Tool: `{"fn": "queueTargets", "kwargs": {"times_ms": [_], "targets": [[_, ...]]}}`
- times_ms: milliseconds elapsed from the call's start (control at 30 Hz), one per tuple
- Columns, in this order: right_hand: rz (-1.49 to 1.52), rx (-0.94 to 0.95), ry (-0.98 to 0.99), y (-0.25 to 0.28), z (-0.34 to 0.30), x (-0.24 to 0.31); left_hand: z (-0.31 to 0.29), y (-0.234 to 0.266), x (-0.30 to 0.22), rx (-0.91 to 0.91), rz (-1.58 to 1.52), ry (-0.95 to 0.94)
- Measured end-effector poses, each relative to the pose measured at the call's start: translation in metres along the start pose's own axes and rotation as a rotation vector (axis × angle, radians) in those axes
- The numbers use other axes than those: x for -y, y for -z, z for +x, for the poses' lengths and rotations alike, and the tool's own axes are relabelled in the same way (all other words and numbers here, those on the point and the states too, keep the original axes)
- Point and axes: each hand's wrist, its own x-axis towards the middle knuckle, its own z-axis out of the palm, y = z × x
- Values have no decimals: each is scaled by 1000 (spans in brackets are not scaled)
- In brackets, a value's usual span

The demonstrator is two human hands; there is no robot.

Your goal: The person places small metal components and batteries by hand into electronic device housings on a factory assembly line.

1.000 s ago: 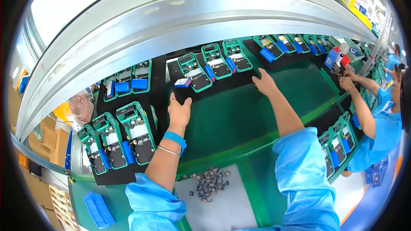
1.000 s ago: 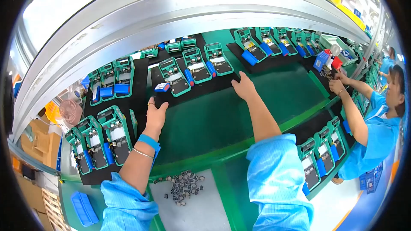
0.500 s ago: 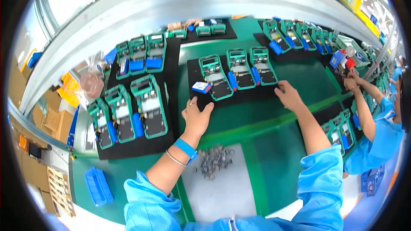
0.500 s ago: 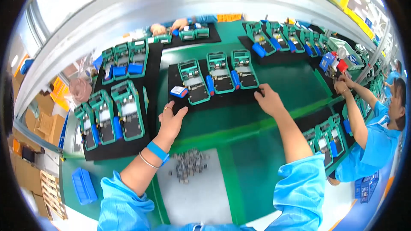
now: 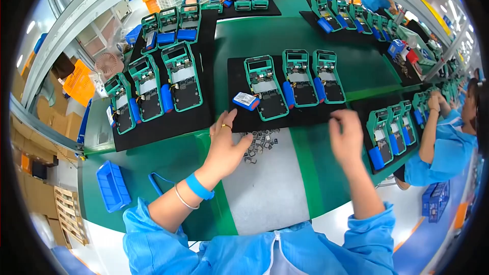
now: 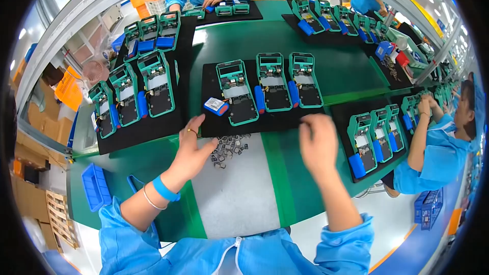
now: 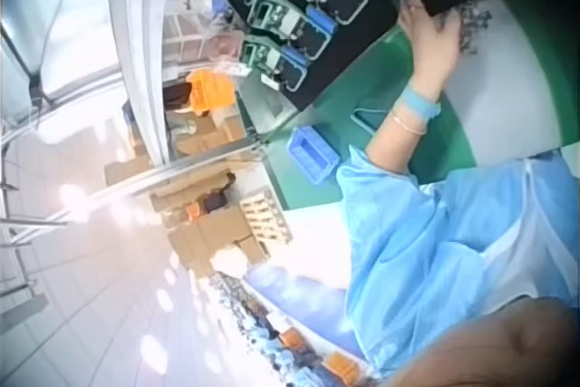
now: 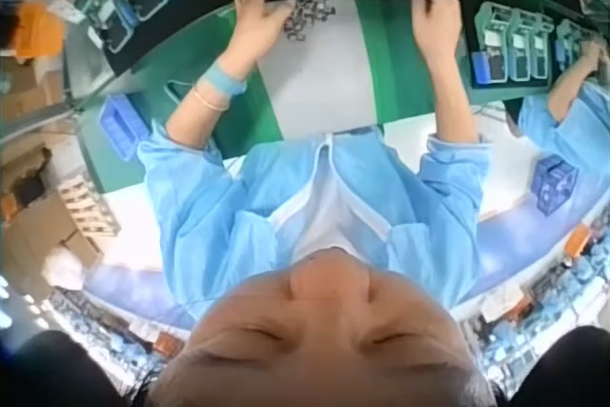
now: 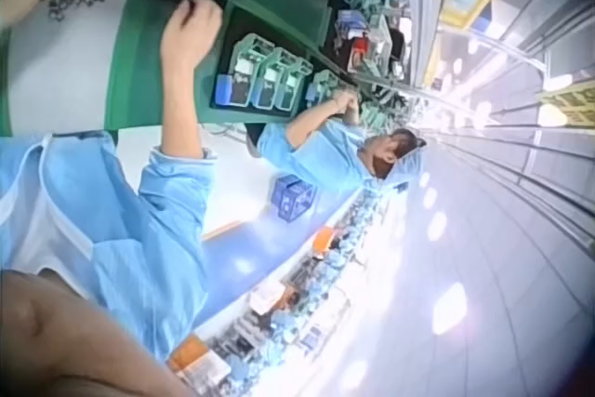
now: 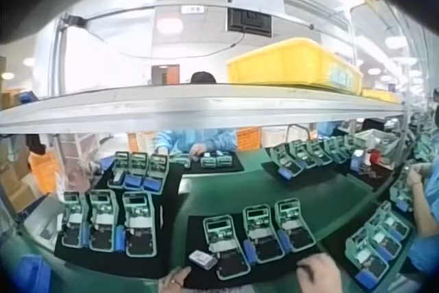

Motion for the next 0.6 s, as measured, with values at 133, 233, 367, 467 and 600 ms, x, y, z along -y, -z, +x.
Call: {"fn": "queueTargets", "kwargs": {"times_ms": [133, 233, 367, 467, 600], "targets": [[225, 364, 124, -42, -27, 44, 26, -3, -20, -81, 49, -265], [146, 373, 204, -58, -26, 52, 47, -13, -26, -87, 168, -402], [-105, 534, 414, -62, -12, 52, 69, -30, -33, 7, 320, -518], [-197, 608, 542, -59, 2, 61, 82, -44, -25, 24, 503, -568], [-317, 806, 614, -53, 17, 74, 87, -40, -17, 46, 543, -611]]}}
